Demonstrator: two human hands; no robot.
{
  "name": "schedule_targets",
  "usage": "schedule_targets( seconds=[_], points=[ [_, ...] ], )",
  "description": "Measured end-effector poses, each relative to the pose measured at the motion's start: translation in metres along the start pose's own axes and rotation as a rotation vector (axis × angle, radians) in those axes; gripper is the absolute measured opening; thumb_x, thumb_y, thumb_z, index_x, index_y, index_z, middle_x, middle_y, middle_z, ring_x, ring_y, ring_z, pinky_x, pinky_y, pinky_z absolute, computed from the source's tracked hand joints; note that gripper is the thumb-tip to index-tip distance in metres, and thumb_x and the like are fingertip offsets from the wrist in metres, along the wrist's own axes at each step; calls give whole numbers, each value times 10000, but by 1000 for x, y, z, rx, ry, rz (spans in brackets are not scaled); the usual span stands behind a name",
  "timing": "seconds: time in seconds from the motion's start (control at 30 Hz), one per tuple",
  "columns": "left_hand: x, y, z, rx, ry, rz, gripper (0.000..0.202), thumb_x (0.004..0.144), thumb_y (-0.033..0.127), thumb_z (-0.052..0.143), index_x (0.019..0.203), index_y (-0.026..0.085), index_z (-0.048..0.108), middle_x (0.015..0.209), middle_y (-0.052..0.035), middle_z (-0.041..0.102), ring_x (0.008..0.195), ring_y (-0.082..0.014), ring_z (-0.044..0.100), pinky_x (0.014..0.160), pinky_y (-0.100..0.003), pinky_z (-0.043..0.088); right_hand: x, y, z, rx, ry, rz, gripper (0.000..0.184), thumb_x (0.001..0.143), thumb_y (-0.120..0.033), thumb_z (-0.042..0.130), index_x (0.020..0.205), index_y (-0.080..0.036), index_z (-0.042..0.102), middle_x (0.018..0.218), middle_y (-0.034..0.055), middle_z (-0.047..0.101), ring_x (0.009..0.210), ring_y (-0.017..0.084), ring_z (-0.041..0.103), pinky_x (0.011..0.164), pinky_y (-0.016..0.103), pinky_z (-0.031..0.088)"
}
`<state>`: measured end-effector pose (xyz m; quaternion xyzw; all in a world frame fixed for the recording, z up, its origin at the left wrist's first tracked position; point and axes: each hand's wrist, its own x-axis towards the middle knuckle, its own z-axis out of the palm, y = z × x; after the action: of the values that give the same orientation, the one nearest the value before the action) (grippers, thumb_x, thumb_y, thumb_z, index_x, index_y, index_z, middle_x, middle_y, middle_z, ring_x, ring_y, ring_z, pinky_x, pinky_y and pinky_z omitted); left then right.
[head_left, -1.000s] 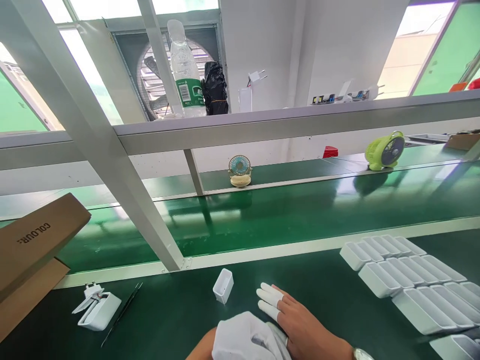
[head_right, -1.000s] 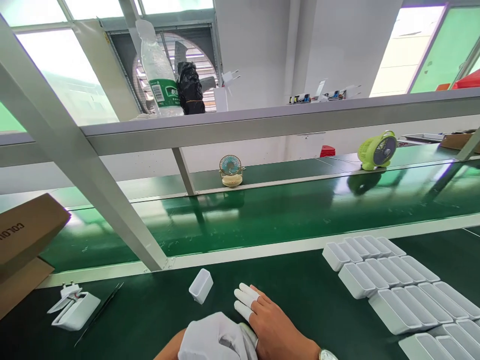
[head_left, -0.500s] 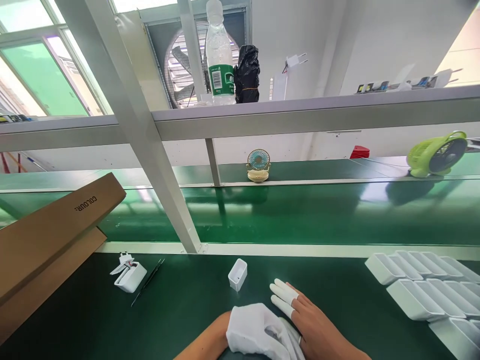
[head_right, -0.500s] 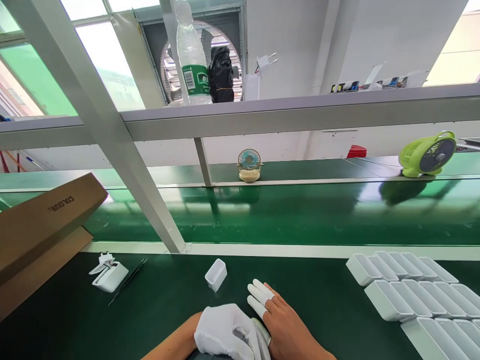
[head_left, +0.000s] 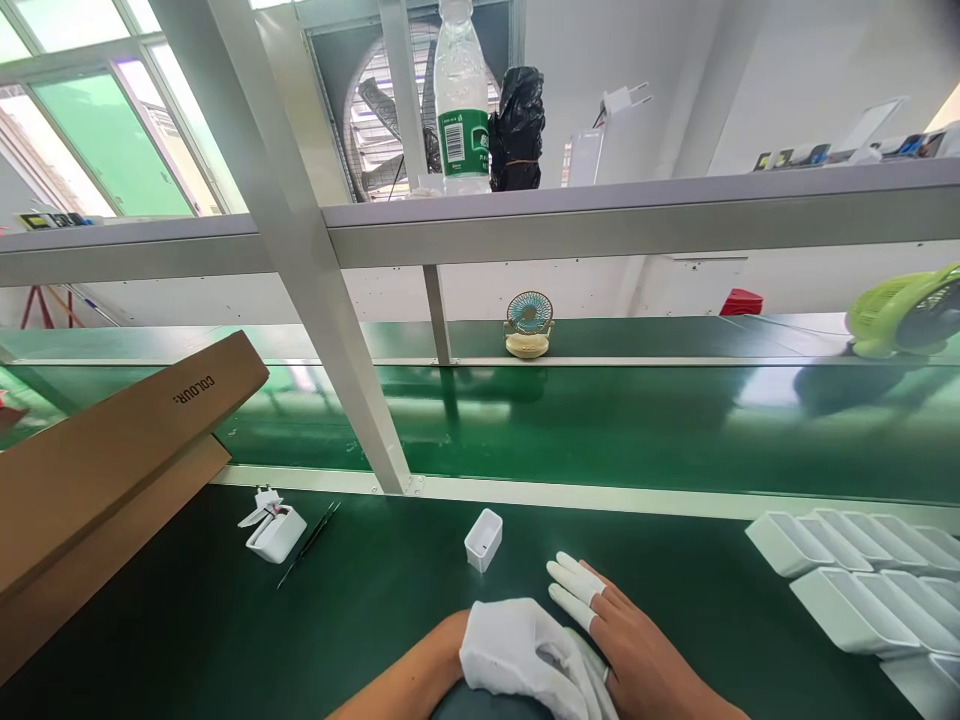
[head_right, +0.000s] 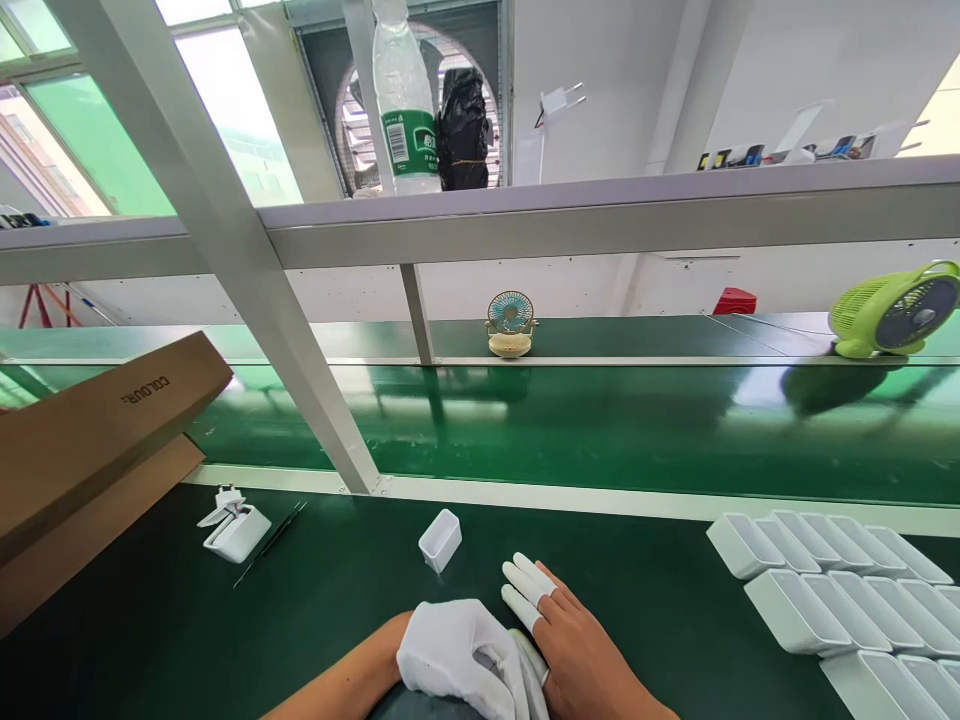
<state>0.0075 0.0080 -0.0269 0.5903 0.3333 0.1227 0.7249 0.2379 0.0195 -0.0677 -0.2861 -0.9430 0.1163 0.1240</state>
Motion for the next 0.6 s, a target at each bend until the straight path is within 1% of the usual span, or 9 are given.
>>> schedule_targets(
  seconds=[0.1,0.17,0.2,0.27,0.37,0.4,0.47,0.53,0.6],
  points=[
    [-1,6,3,-99,-90,68,505,664,578,878,1007,211,830,1094,-46,786,1059,-242,716,1008,-307,566,-1,0,-1,0,19,0,776,686,62,414,1424,-97,598,1477,169,578,1525,321,321,1237,578,277],
    [-1,6,4,-113,-99,76,481,679,559,877,1002,205,830,1083,-50,789,1042,-243,723,982,-309,585,-1,-1,-2,-6,6,15,722,688,63,420,1343,-113,668,1402,164,644,1495,322,390,1238,577,274],
    [-1,5,4,-104,-89,72,479,676,555,881,999,205,831,1068,-49,792,1025,-239,726,984,-308,585,-1,-1,-3,-12,-4,22,707,692,63,423,1326,-115,680,1394,166,649,1485,328,406,1234,583,281],
    [-1,4,4,-82,-63,66,489,668,563,883,997,203,834,1053,-47,795,1016,-233,726,1013,-307,569,-1,-1,-3,-27,-14,26,727,695,61,422,1365,-104,652,1451,177,602,1490,341,394,1221,596,302],
    [-1,5,4,-78,-66,58,512,665,575,879,1008,198,834,1065,-55,794,1025,-241,724,1020,-316,567,1,-2,-2,-39,-2,13,797,693,63,413,1462,-84,558,1556,189,481,1514,345,341,1212,601,316],
    [-1,5,4,-86,-77,58,515,668,574,878,1014,195,833,1071,-59,793,1024,-244,725,1015,-319,570,1,-3,-3,-40,2,9,798,695,64,411,1466,-85,554,1560,187,474,1516,340,338,1214,599,312],
    [-1,6,4,-102,-95,62,505,675,564,878,1009,187,834,1075,-66,791,1021,-244,728,1018,-321,568,1,-4,-4,-40,8,6,766,714,60,413,1450,-84,572,1536,184,507,1516,333,340,1221,592,299],
    [-1,6,4,-111,-91,75,489,683,554,878,996,181,836,1067,-69,793,1013,-238,730,1026,-315,562,2,-5,-6,-36,13,3,744,734,57,417,1449,-81,572,1520,177,529,1522,321,329,1234,571,281],
    [-1,6,4,-118,-97,78,489,688,551,876,1005,180,835,1054,-72,796,991,-238,735,995,-318,580,2,-6,-9,-21,21,4,750,732,65,419,1448,-95,575,1517,160,539,1528,307,318,1248,555,251]
  ],
)
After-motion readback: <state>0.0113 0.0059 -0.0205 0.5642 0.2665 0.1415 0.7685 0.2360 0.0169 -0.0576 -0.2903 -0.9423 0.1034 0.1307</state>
